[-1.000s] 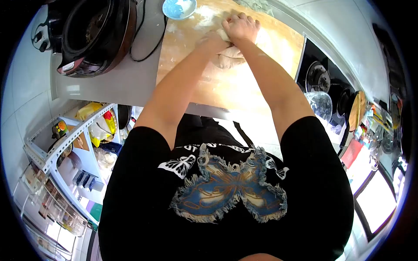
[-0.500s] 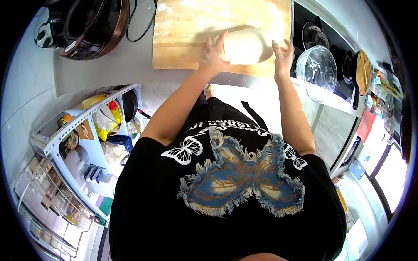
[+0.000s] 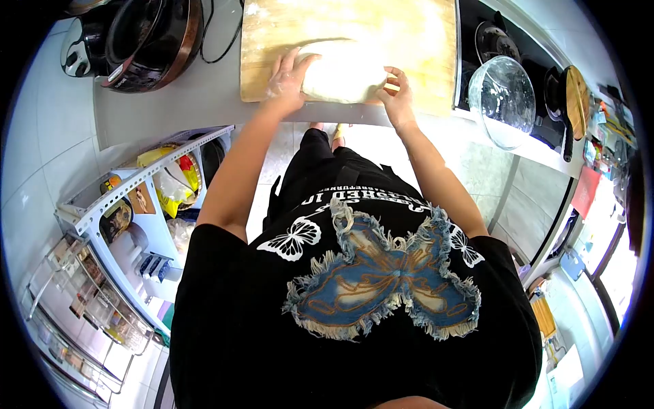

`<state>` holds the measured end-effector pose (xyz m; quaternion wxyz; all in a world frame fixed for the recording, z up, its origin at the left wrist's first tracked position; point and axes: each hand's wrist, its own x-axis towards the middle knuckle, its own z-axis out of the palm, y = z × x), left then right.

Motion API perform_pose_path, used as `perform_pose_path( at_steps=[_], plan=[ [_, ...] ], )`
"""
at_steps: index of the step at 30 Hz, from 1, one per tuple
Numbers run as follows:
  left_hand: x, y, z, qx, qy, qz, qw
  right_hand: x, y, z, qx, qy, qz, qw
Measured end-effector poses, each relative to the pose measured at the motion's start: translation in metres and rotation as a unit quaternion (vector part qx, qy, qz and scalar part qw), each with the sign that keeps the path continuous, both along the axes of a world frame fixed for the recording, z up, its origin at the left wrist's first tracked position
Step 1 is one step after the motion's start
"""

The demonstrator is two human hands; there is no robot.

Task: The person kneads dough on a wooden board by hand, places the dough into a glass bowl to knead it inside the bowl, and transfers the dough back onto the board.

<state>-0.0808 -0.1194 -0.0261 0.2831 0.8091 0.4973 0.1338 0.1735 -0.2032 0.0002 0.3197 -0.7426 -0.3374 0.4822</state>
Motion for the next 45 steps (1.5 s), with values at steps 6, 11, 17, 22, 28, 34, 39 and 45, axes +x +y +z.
perform_pose_path(
  at_steps=[6,11,17,22,28,34,39,45],
  plan=[
    [0.053,0.001,0.002,0.125,0.152,-0.175,0.965,-0.019,0.052,0.017,0.268,-0.272,0.139,0.914],
    [0.083,0.019,-0.007,-0.078,0.147,-0.328,0.93,-0.048,0.074,-0.023,0.155,-0.44,0.267,0.844],
    [0.091,0.008,-0.066,0.027,-0.147,-0.278,0.949,-0.05,0.073,-0.032,0.205,-0.458,0.271,0.822],
    [0.095,0.014,-0.079,0.062,-0.164,-0.328,0.928,-0.051,0.085,-0.036,0.229,-0.447,0.27,0.821],
    [0.09,0.031,-0.036,0.137,0.055,-0.327,0.933,-0.043,0.093,-0.039,0.232,-0.448,0.268,0.821],
    [0.103,0.025,-0.001,0.025,-0.008,-0.26,0.965,0.017,0.1,-0.015,0.101,-0.063,0.128,0.985],
    [0.038,0.051,-0.005,-0.098,0.168,0.154,0.969,0.042,0.053,-0.025,-0.109,0.083,0.003,0.991],
    [0.022,0.05,-0.016,-0.223,-0.001,0.21,0.952,-0.014,0.063,-0.012,-0.127,-0.085,-0.053,0.987]
  ],
)
